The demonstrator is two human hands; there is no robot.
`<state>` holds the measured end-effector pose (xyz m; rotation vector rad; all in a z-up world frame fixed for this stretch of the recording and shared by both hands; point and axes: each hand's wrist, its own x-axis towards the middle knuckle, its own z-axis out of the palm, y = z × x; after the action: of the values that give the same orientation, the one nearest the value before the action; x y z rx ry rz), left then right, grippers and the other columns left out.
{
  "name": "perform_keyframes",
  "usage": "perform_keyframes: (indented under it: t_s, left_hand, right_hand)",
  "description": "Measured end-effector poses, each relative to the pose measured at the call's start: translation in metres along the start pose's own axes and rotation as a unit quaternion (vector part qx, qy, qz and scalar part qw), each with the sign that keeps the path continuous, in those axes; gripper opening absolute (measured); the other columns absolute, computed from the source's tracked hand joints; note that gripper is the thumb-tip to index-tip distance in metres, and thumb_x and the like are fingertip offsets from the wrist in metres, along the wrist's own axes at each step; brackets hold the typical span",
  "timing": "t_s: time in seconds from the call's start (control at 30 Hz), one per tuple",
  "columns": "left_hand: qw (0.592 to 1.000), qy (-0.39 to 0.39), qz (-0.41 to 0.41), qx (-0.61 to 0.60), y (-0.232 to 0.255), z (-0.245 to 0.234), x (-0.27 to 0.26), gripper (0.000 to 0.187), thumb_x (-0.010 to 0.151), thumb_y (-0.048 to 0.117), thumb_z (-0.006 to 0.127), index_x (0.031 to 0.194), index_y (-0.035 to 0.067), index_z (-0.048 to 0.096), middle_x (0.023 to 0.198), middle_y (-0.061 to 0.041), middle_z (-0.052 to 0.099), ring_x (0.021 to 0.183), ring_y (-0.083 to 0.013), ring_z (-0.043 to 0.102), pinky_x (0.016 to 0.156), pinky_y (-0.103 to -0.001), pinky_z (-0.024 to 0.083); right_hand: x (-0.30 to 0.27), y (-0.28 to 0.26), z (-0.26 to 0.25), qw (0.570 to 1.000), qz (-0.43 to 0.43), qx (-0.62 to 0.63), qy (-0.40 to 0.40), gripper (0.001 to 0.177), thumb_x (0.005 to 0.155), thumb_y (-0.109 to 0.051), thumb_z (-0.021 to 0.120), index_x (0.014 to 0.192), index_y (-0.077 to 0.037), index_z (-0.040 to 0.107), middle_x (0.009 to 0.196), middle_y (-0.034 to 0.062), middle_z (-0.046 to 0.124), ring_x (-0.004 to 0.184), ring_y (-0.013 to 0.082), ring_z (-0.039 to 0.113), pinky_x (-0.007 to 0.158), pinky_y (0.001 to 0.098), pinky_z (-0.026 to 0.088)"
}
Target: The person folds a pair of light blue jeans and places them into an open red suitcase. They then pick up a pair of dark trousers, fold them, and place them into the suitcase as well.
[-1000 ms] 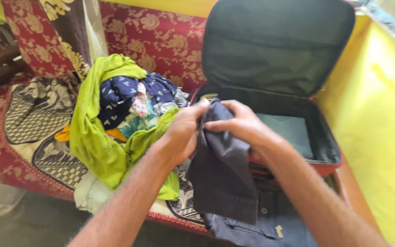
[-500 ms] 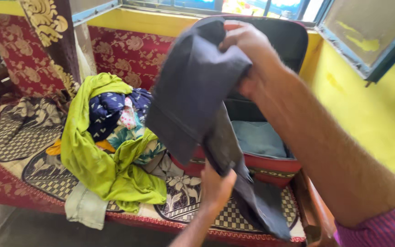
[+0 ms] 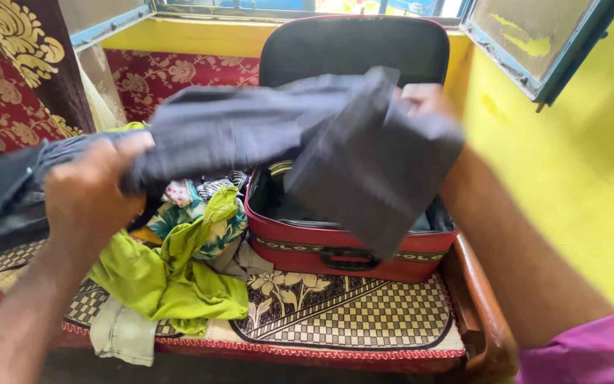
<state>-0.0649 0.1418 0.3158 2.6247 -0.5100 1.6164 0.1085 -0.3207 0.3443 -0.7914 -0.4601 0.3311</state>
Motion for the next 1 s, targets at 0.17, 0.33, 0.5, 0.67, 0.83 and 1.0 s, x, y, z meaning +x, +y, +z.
perform_keyframes:
  t_s: [0.17, 0.33, 0.5, 0.67, 0.83, 1.0]
  left_hand:
    - [0.984, -0.165, 0.033, -0.051, 0.035, 0.048, -0.091, 0.057, 0.079, -0.001, 0.066, 0.13, 0.023, 0.069, 0.085, -0.004, 0.068, 0.061, -0.0247, 0.069, 0.057, -0.038, 0.058]
    - [0.948, -0.307, 0.044, -0.065, 0.069, 0.1, -0.169, 0.073, 0.076, -0.003, 0.064, 0.143, 0.025, 0.057, 0.084, -0.006, 0.063, 0.073, -0.023, 0.07, 0.061, -0.037, 0.058]
    - [0.836, -0.541, -0.064, -0.074, 0.083, 0.122, -0.192, 0.093, 0.074, 0.013, 0.066, 0.16, 0.032, 0.036, 0.099, -0.011, 0.068, 0.093, -0.0303, 0.069, 0.081, -0.042, 0.058]
    - [0.798, -0.571, -0.152, -0.119, 0.096, 0.149, -0.173, 0.074, 0.085, 0.036, 0.067, 0.152, 0.019, 0.04, 0.119, -0.018, 0.066, 0.109, -0.0361, 0.066, 0.092, -0.047, 0.055]
    - [0.952, -0.301, -0.063, -0.015, 0.135, 0.145, -0.124, 0.069, 0.082, 0.038, 0.074, 0.143, 0.011, 0.055, 0.126, -0.014, 0.066, 0.123, -0.0319, 0.061, 0.1, -0.047, 0.048]
    - [0.979, -0.199, 0.023, 0.039, 0.112, 0.148, -0.115, 0.096, 0.054, 0.042, 0.085, 0.142, 0.013, 0.061, 0.123, -0.01, 0.065, 0.122, -0.0298, 0.059, 0.098, -0.061, 0.038]
  right_hand:
    - [-0.052, 0.073, -0.057, 0.98, 0.083, -0.151, 0.097, 0.052, 0.08, 0.007, 0.045, 0.125, -0.014, 0.062, 0.105, 0.0041, 0.069, 0.083, 0.0117, 0.066, 0.071, 0.0229, 0.054]
    - [-0.092, 0.11, -0.075, 0.931, 0.214, -0.221, 0.199, 0.055, 0.072, 0.006, 0.044, 0.119, -0.016, 0.061, 0.099, 0.0102, 0.066, 0.084, 0.0205, 0.067, 0.074, 0.0314, 0.057]
    - [-0.104, 0.12, -0.076, 0.921, 0.251, -0.225, 0.197, 0.029, 0.08, -0.01, 0.052, 0.107, -0.006, 0.06, 0.095, 0.0125, 0.063, 0.086, 0.0244, 0.064, 0.077, 0.0366, 0.058]
    - [-0.111, 0.141, -0.034, 0.751, 0.279, -0.563, 0.2, 0.032, 0.086, -0.028, 0.07, 0.099, -0.004, 0.055, 0.096, 0.0119, 0.064, 0.087, 0.0185, 0.058, 0.075, 0.0318, 0.049]
    - [-0.118, 0.143, -0.033, 0.725, 0.246, -0.632, 0.121, 0.035, 0.074, 0.007, 0.057, 0.104, -0.009, 0.051, 0.099, 0.0139, 0.06, 0.087, 0.0202, 0.054, 0.071, 0.0332, 0.047]
    - [-0.136, 0.109, -0.047, 0.731, 0.26, -0.628, 0.058, 0.063, 0.064, 0.018, 0.043, 0.118, -0.014, 0.049, 0.121, 0.0082, 0.069, 0.099, 0.0212, 0.064, 0.077, 0.0323, 0.052]
